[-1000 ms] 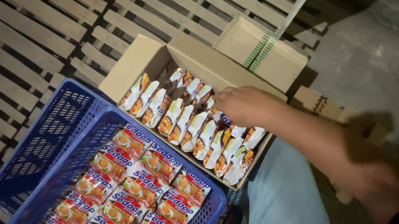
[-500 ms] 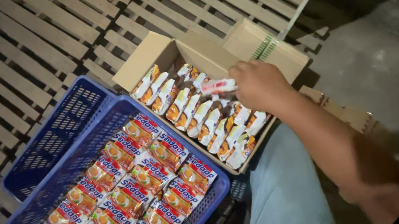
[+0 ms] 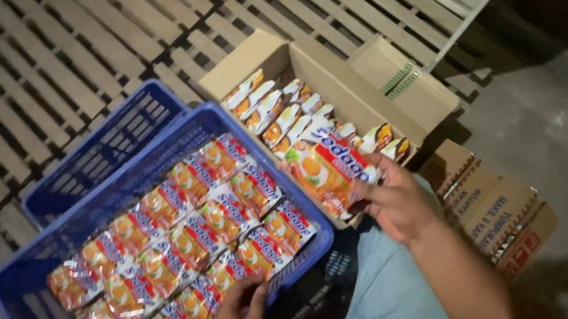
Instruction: The person transfers small packaged food items from a cardboard box into a blue plastic crate. They pick up the items one by one and place them neatly in rows inside the crate.
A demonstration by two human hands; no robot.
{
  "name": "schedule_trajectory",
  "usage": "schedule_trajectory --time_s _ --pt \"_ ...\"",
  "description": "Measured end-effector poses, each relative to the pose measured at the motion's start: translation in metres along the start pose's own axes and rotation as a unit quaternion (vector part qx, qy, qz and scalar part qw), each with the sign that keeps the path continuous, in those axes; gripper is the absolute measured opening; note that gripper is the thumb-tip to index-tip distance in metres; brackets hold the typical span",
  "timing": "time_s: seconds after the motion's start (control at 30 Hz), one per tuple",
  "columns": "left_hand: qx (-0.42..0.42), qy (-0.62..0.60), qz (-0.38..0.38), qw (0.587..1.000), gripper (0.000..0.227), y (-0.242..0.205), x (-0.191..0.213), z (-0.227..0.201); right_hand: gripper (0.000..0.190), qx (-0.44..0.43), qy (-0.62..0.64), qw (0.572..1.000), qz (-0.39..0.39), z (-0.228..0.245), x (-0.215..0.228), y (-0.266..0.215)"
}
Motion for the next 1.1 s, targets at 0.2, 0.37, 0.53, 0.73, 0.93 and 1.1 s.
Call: schedule_trajectory --time_s 0.2,0.37,0.53,0.73,0.93,1.1 --pt "-0.076 -0.336 0.063 0.937 0.065 -0.017 -0.017 -0.045 0.058 -0.025 -0.039 0.993 0.113 -0.093 -0.01 -0.023" --pt "-0.115 -0.392 0.035 0.912 0.071 -0.026 -0.006 -0.045 0.048 -0.083 -0.118 0.98 0.141 -0.141 -0.035 -0.065" --pt "-0.001 -0.465 -0.001 0.885 0.062 -0.035 0.003 -0.009 0.05 -0.084 -0.315 0.918 0.224 -0.159 -0.035 -0.07" --pt "-0.053 -0.508 -0.116 0.852 0.062 -0.038 0.036 0.073 0.044 0.435 -0.502 0.669 0.334 -0.09 -0.066 -0.029" --pt "-0.062 -0.382 -0.212 0.898 0.068 -0.047 0.128 0.152 0.04 0.504 -0.647 0.495 0.287 -0.086 -0.053 0.015" --pt "0.105 0.104 -0.268 0.952 0.055 -0.056 0.23 0.128 0.032 0.505 -0.684 0.451 0.27 -0.092 -0.06 0.008"
Point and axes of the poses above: each hand's wrist, its own y-axis towards the middle knuckle, its own x-axis out of the back of the hand, z = x × y, the point moved 6 cm from there along y, towards the middle knuckle, and after that the axes turned 7 degrees about y, right-handed, at the moved point
